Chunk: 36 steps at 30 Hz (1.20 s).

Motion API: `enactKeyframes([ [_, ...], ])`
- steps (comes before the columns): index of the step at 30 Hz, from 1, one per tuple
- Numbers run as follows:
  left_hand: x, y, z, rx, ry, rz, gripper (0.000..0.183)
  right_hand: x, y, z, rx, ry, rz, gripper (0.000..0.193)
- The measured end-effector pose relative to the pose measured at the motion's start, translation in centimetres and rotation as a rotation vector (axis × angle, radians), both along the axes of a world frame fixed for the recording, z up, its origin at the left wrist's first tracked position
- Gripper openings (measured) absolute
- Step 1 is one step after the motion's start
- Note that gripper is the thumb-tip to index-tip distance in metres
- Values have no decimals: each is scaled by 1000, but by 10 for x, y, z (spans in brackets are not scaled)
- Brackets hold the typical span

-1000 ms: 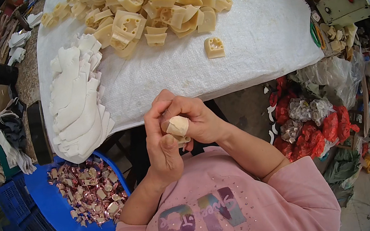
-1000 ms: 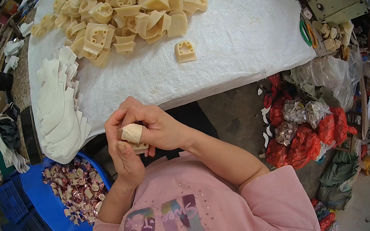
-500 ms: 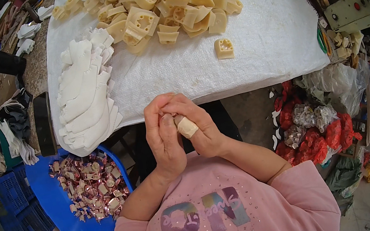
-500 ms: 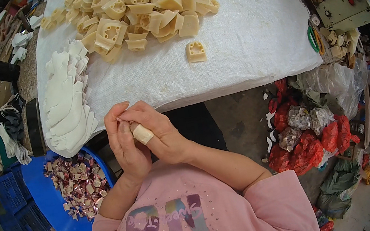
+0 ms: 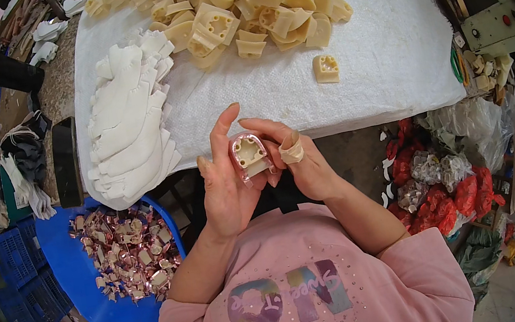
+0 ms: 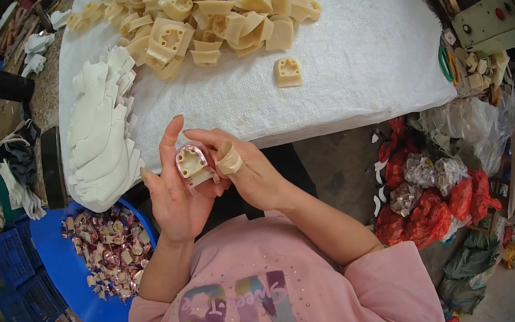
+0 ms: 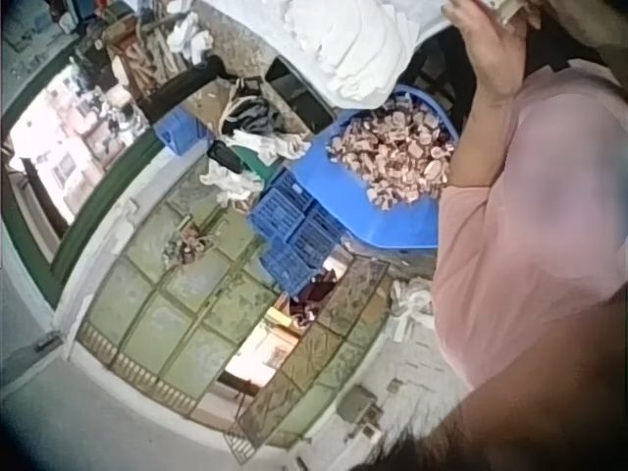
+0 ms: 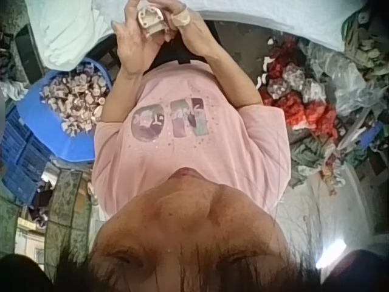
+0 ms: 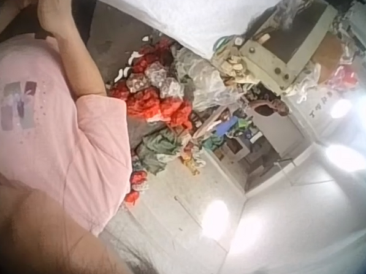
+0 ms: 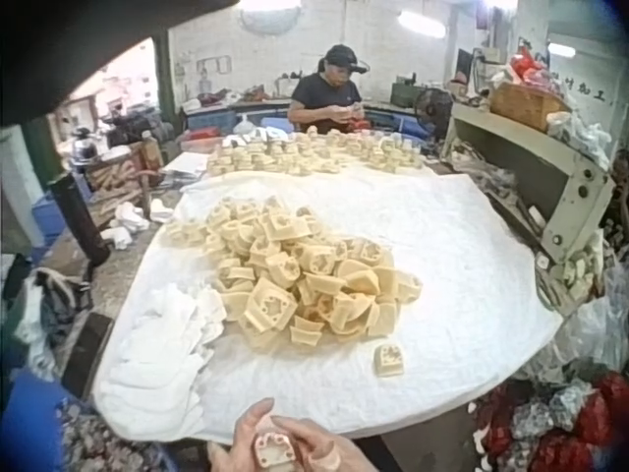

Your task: The recorder is inserting white plastic or foam inserts into yellow rubberized shoe sole components.

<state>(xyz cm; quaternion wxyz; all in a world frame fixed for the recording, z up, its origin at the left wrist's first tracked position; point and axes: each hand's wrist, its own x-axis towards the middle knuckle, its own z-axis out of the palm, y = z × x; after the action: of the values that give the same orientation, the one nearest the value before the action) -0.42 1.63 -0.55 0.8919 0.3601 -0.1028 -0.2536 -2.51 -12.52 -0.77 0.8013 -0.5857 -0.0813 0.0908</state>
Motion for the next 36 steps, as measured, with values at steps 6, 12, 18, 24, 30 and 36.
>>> enactKeyframes([
  [6,-4,4,3,189,-95,-38,75,1,1,-1,-104,-63,-17,47],
  [12,-13,-3,-1,554,-253,247,49,0,12,-6,-122,-140,-54,43],
  [18,-6,-2,3,382,-78,220,49,0,13,-4,-139,-102,-45,49],
  [24,0,4,0,150,16,97,80,-1,8,3,-82,-25,-33,43],
  [30,0,10,0,406,-191,111,86,11,-5,28,-563,-331,-291,32],
  [36,-2,1,-2,648,-768,369,79,14,-5,35,-672,-100,-102,31],
])
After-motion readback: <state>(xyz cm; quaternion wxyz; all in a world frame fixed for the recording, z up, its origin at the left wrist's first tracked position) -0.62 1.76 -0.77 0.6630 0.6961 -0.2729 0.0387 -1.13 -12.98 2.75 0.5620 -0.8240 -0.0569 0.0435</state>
